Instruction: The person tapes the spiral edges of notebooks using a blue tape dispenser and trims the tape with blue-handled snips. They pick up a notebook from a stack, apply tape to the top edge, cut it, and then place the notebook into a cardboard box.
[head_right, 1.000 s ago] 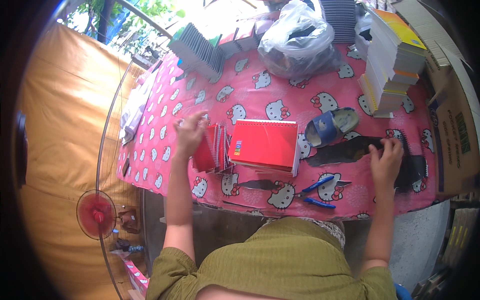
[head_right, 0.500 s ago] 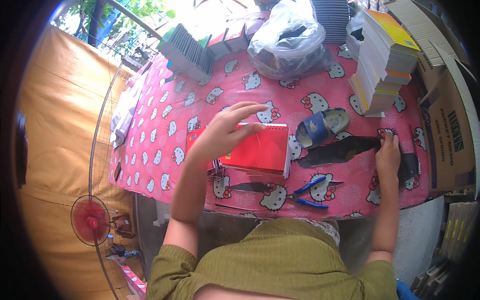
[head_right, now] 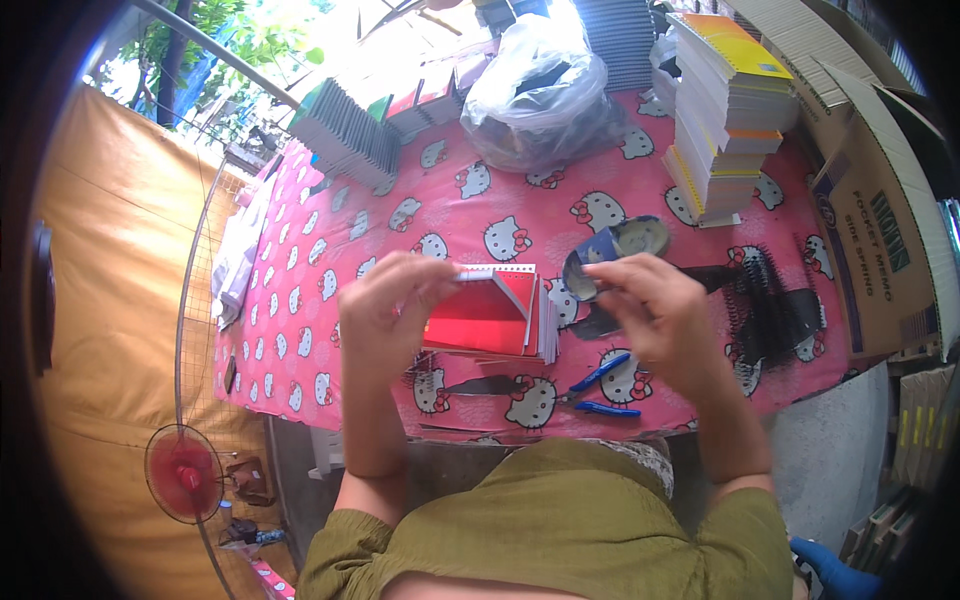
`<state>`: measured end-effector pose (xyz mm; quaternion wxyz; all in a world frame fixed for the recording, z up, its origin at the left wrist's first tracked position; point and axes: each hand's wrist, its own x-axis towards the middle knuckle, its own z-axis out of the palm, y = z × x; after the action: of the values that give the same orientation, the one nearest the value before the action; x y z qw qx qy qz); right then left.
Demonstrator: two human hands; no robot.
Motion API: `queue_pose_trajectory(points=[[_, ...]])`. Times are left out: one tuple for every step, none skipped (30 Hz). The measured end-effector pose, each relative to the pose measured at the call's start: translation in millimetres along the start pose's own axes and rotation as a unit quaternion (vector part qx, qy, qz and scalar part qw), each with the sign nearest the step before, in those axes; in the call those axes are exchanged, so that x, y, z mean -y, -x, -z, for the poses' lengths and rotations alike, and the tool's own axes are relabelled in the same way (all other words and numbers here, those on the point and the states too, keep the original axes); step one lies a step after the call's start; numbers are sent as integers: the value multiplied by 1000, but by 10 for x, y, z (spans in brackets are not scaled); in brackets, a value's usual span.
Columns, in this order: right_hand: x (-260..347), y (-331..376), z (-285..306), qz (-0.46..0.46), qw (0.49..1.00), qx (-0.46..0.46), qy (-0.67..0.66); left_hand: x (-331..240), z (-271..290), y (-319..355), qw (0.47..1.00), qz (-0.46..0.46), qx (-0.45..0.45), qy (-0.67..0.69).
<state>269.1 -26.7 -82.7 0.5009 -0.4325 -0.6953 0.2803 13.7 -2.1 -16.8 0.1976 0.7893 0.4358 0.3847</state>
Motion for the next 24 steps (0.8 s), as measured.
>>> queue_pose_trajectory(points=[[118, -40, -65, 24, 1000, -3, -3, 22, -34, 78, 997, -52, -13, -60], [189, -69, -117, 49, 999, -7, -8, 53, -77, 125, 994, -74, -34, -78], [220, -98, -140, 59, 998, -2, -11, 58, -120, 157, 989, -97, -55, -96], [227, -133, -168, 66, 998, 2, -16, 17, -141, 178, 990, -86, -58, -91], [234, -167, -194, 74, 997, 5, -22, -43, -155, 193, 992, -75, -61, -86], [249, -201, -216, 83, 996, -5, -19, -74, -156, 208, 993, -64, -64, -81], [281, -234, -216, 93, 995, -14, -14, -79, -155, 228, 992, -61, -71, -83], [304, -257, -218, 103, 994, -24, -9, -75, -158, 245, 992, -59, -77, -86], [314, -268, -228, 106, 994, -18, -10, -69, -162, 261, 991, -56, -84, -88], [316, -274, -243, 110, 994, -12, -11, -70, -176, 280, 990, -56, -95, -88], [316, -279, -247, 113, 994, -7, -11, -73, -201, 296, 989, -57, -106, -89], [313, -287, -236, 106, 994, 29, -18, -69, -221, 305, 987, -57, -117, -90], [302, -298, -232, 98, 993, 65, -27, -42, -229, 316, 987, -62, -119, -90], [292, -307, -225, 90, 990, 101, -36, -8, -239, 328, 986, -67, -121, -90], [296, -317, -200, 92, 987, 129, -9, 6, -244, 335, 986, -72, -123, -91], [317, -329, -160, 92, 983, 155, 18, -25, -256, 332, 979, -66, -140, -130], [339, -342, -131, 93, 978, 181, 45, -84, -282, 330, 971, -60, -157, -168], [365, -361, -127, 98, 977, 182, 57, -117, -299, 332, 962, -54, -173, -206], [397, -378, -126, 102, 975, 182, 70, -92, -318, 346, 966, -47, -174, -187], [414, -386, -127, 107, 974, 182, 83, -37, -343, 367, 970, -40, -175, -167], [411, -378, -135, 123, 974, 161, 104, -10, -358, 379, 973, -32, -175, -147], [399, -363, -155, 138, 972, 142, 124, -14, -365, 389, 976, -17, -176, -129], [386, -348, -178, 154, 970, 123, 145, -20, -372, 400, 978, -2, -178, -112], [379, -337, -211, 135, 978, 118, 106, -23, -373, 406, 979, 14, -179, -95]])
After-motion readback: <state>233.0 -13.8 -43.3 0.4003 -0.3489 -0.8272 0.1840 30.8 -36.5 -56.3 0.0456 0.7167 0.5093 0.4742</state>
